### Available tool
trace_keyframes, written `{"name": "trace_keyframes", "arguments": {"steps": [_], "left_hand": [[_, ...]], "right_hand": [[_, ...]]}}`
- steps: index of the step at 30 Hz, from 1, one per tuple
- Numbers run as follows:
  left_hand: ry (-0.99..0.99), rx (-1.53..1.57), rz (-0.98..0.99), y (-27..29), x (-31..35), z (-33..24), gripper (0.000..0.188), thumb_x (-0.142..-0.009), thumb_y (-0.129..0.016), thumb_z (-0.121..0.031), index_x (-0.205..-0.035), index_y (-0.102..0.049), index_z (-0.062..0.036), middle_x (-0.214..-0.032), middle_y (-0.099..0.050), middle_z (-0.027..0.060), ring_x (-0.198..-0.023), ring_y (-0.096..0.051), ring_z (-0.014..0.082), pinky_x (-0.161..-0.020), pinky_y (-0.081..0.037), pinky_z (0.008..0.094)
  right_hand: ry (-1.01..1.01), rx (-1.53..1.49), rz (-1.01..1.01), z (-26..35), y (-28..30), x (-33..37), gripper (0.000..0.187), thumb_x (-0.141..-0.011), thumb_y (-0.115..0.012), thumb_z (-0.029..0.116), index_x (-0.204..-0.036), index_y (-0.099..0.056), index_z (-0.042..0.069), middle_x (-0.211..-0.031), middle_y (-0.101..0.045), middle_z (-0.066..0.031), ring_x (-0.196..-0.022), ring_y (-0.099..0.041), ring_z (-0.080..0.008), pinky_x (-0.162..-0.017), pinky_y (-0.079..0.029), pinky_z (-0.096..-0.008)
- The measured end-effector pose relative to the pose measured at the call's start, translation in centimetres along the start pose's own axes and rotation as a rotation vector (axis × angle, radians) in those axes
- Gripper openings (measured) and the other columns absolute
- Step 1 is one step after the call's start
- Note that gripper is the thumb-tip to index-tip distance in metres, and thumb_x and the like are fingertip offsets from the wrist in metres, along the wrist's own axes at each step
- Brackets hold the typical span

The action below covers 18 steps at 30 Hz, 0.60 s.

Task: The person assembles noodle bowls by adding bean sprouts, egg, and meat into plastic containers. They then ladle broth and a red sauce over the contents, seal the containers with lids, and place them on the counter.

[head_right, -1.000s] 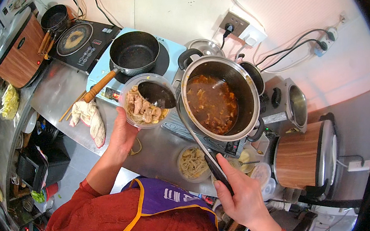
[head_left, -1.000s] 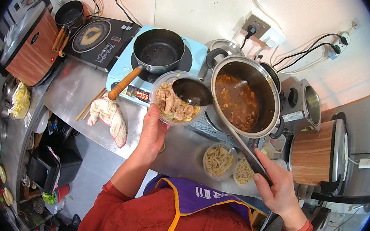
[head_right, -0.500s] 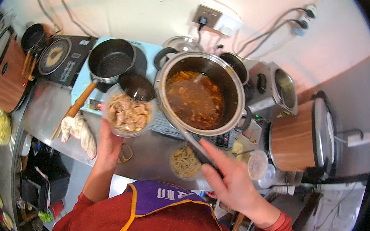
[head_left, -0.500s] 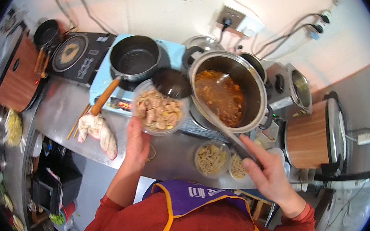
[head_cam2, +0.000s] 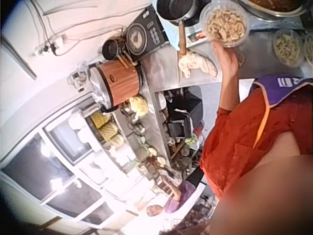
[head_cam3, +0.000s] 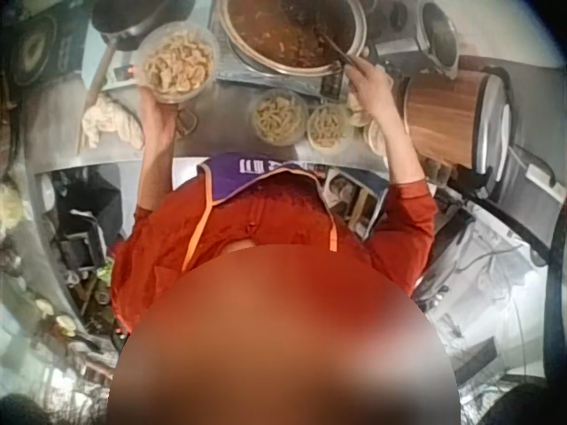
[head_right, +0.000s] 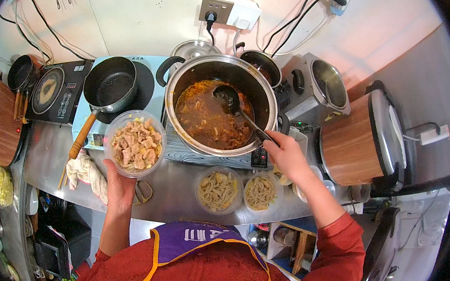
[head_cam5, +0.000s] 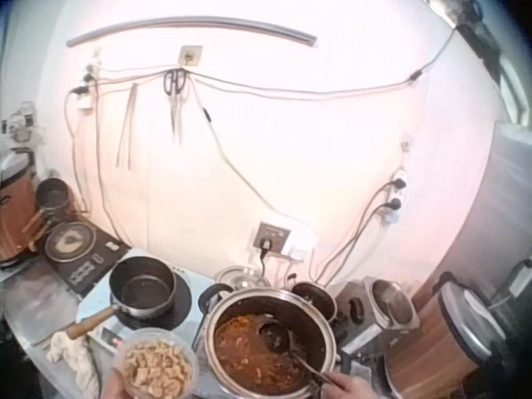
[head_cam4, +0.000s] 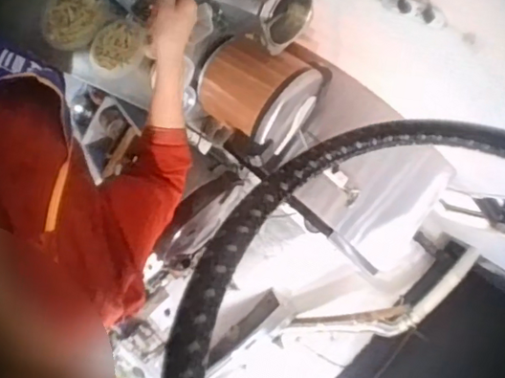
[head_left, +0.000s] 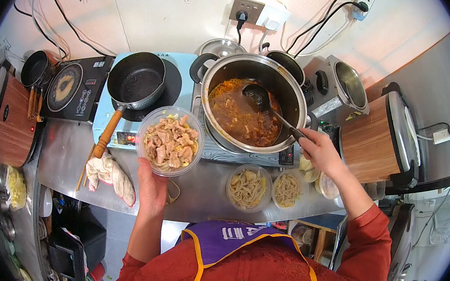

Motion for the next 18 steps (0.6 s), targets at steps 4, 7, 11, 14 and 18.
{"name": "trace_keyframes", "arguments": {"steps": [4, 7, 11, 14, 18], "left_hand": [[-0.013, 0.127, 0.003, -0.1, 0.1, 0.5, 0.082, -0.09, -0.053, -0.058, -0.148, -0.026, -0.0049, -0.149, -0.036, 0.0096, -0.137, -0.035, 0.0236, -0.114, -0.027, 0.0431], [-0.014, 0.128, 0.033, -0.4, 0.2, 0.9, 0.082, -0.09, -0.053, -0.057, -0.147, -0.027, -0.0048, -0.149, -0.037, 0.0091, -0.137, -0.036, 0.023, -0.114, -0.027, 0.0426], [-0.041, 0.062, 0.054, -0.8, 0.2, 1.4, 0.083, -0.09, -0.052, -0.059, -0.147, -0.027, -0.0057, -0.149, -0.037, 0.008, -0.137, -0.035, 0.0224, -0.114, -0.026, 0.0423], [-0.034, 0.05, 0.048, -1.0, 0.3, 1.8, 0.085, -0.088, -0.052, -0.062, -0.148, -0.027, -0.0069, -0.15, -0.035, 0.0068, -0.139, -0.033, 0.0222, -0.115, -0.024, 0.0424], [0.015, 0.072, 0.042, -1.2, 0.5, 2.0, 0.086, -0.086, -0.054, -0.062, -0.146, -0.031, -0.0038, -0.147, -0.04, 0.0076, -0.136, -0.037, 0.0216, -0.113, -0.028, 0.0395]], "right_hand": [[-0.405, -0.713, 0.231, -0.3, 1.3, 1.2, 0.032, -0.098, -0.045, 0.02, -0.125, -0.053, 0.005, -0.066, -0.053, -0.0043, -0.037, -0.032, -0.0083, -0.035, -0.024, -0.0228], [-0.425, -0.888, 0.331, 0.7, 1.6, 2.5, 0.03, -0.1, -0.042, 0.021, -0.122, -0.052, 0.004, -0.067, -0.051, -0.0025, -0.037, -0.029, -0.0043, -0.034, -0.022, -0.021], [-0.411, -0.888, 0.332, 3.1, 2.3, 5.0, 0.034, -0.099, -0.045, 0.021, -0.128, -0.05, 0.003, -0.066, -0.051, -0.004, -0.037, -0.028, -0.0043, -0.034, -0.021, -0.0211], [-0.383, -0.873, 0.363, 5.2, 2.9, 7.1, 0.039, -0.098, -0.049, 0.021, -0.133, -0.047, 0.003, -0.066, -0.051, -0.0059, -0.037, -0.028, -0.005, -0.034, -0.021, -0.0208], [-0.404, -0.863, 0.397, 7.2, 2.6, 8.8, 0.041, -0.097, -0.052, 0.021, -0.133, -0.049, 0.003, -0.066, -0.051, -0.0099, -0.037, -0.028, -0.0058, -0.034, -0.02, -0.0203]]}}
Point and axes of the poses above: each hand's wrist, its own x-axis away from the middle knuckle, its own y-axis out of the back of the hand, z = x × y, the point moved 2 cm from there along -x, towards the middle knuckle
